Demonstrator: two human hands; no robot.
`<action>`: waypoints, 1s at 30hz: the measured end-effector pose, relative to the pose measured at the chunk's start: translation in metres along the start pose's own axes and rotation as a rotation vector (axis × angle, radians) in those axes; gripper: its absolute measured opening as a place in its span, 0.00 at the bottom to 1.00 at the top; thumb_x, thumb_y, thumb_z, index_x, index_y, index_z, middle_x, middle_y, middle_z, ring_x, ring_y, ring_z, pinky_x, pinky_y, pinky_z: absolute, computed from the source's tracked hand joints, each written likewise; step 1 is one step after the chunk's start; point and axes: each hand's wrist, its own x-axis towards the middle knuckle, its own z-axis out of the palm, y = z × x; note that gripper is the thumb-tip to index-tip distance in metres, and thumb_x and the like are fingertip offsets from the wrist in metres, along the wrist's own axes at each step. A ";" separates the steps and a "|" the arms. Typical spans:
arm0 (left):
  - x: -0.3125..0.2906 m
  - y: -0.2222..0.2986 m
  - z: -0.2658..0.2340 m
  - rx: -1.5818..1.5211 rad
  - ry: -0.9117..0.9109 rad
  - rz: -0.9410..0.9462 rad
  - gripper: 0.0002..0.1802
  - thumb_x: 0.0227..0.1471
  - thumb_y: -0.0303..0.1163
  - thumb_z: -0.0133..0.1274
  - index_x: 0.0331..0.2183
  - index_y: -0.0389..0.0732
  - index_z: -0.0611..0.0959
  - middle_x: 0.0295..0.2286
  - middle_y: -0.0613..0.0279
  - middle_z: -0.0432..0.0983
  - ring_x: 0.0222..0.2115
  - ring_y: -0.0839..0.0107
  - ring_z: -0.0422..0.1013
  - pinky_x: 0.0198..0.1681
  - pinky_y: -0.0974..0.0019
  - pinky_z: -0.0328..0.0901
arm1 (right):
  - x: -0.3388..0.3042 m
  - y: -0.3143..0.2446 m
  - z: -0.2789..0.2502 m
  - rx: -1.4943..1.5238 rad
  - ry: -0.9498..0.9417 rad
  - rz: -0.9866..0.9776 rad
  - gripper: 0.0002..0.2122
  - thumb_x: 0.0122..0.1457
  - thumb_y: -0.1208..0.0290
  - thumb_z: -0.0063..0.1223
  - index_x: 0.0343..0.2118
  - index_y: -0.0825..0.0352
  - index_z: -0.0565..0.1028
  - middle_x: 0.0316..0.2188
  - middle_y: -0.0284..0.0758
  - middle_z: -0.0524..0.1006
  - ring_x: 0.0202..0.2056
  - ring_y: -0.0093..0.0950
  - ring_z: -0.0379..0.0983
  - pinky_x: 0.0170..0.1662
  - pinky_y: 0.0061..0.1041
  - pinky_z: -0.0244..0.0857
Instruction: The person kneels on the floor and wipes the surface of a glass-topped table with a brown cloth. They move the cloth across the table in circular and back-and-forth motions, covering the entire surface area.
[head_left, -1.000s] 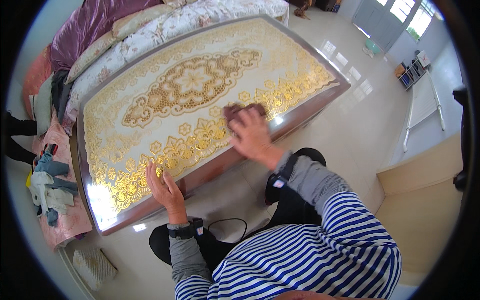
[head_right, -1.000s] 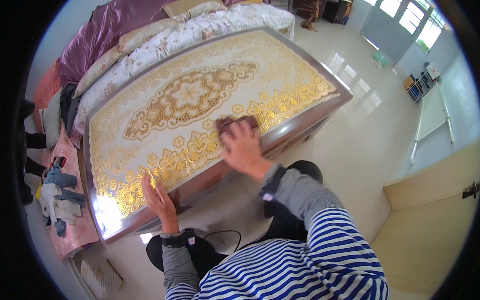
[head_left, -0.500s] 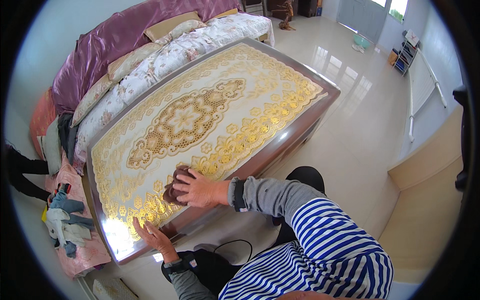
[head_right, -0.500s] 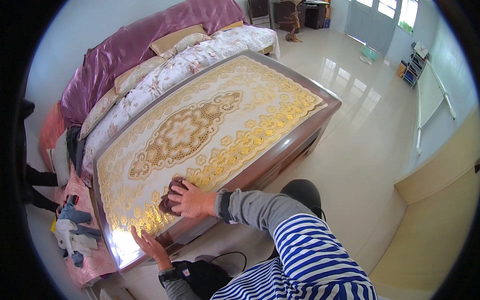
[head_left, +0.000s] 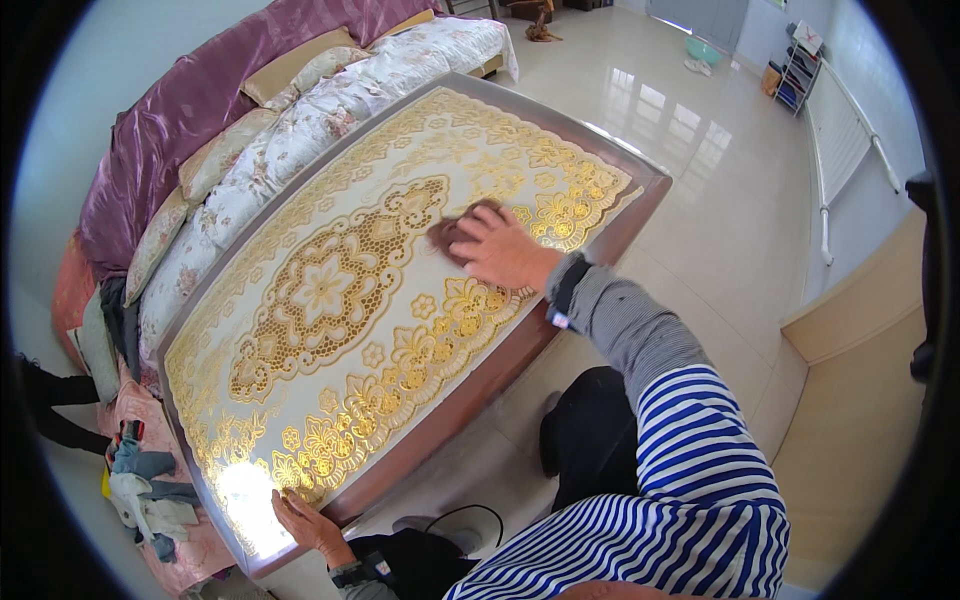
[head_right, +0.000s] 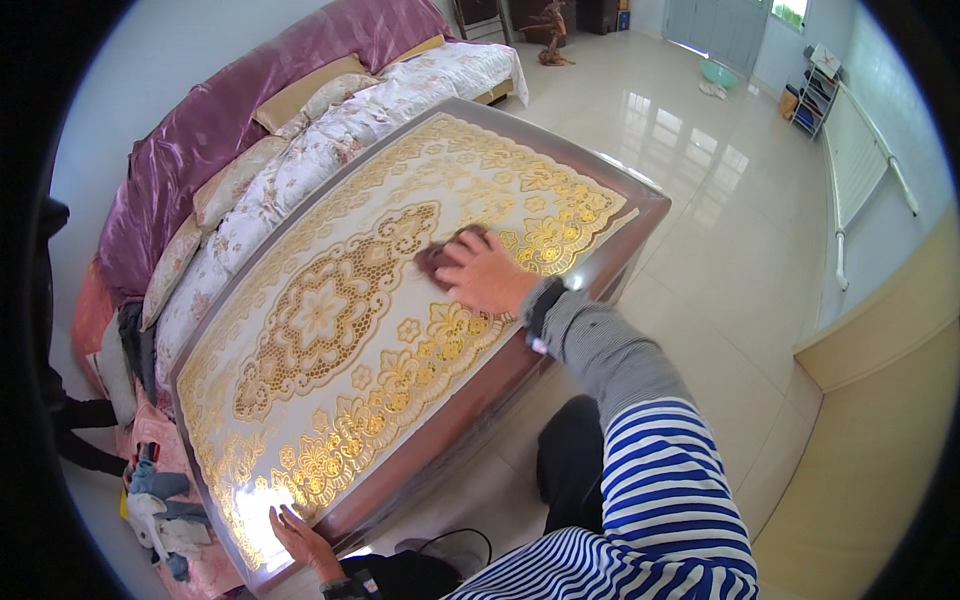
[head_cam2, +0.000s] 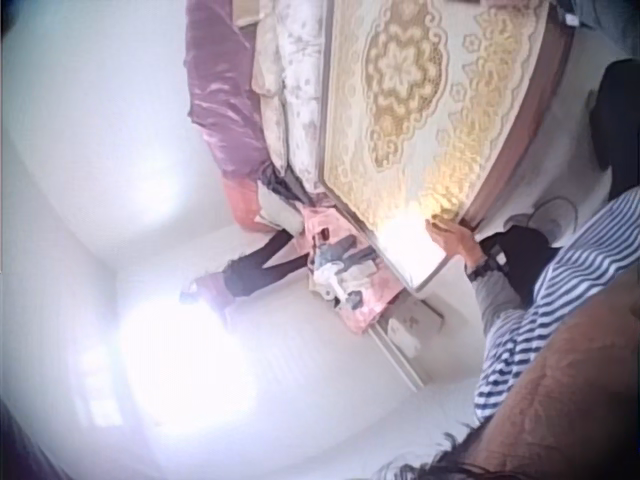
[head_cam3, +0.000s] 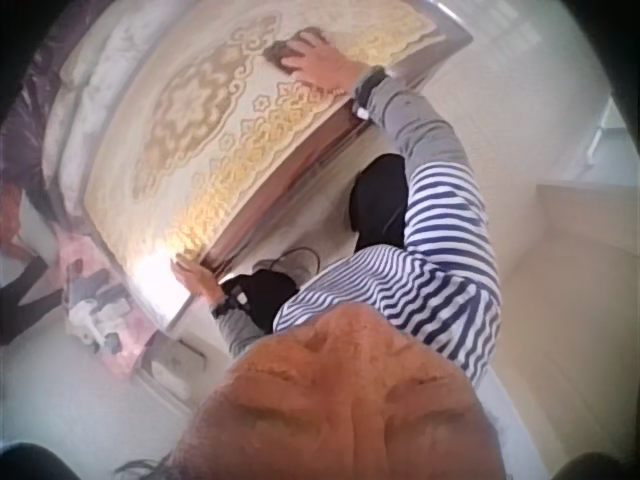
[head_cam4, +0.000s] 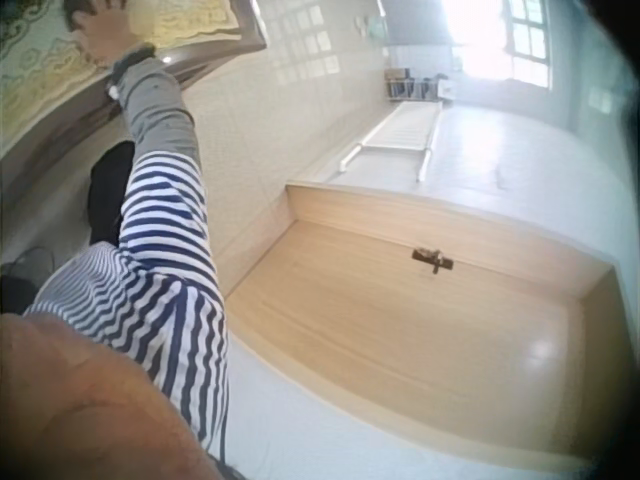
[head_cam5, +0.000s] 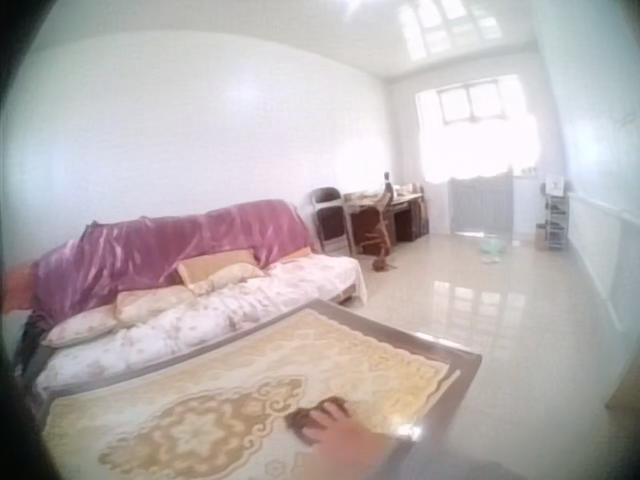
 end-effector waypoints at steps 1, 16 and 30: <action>0.000 -0.001 0.000 0.044 -0.010 -0.005 0.28 0.73 0.43 0.42 0.59 0.28 0.73 0.57 0.40 0.71 0.58 0.46 0.67 0.62 0.51 0.62 | -0.005 0.023 -0.001 -0.041 0.012 0.031 0.19 0.60 0.53 0.54 0.54 0.49 0.78 0.61 0.38 0.69 0.65 0.47 0.56 0.64 0.62 0.49; -0.003 -0.022 -0.004 0.159 -0.070 0.078 0.21 0.71 0.35 0.43 0.56 0.29 0.76 0.54 0.43 0.74 0.55 0.49 0.70 0.61 0.52 0.63 | -0.087 0.302 -0.033 -0.189 -0.172 1.127 0.27 0.65 0.48 0.47 0.66 0.48 0.68 0.71 0.40 0.58 0.70 0.60 0.48 0.68 0.65 0.44; 0.000 0.019 -0.009 0.030 -0.050 0.149 0.15 0.66 0.29 0.49 0.50 0.32 0.80 0.51 0.46 0.77 0.53 0.48 0.71 0.59 0.51 0.64 | 0.024 0.120 0.027 -0.074 -0.301 0.614 0.29 0.62 0.51 0.47 0.67 0.46 0.67 0.73 0.42 0.54 0.72 0.57 0.44 0.68 0.68 0.42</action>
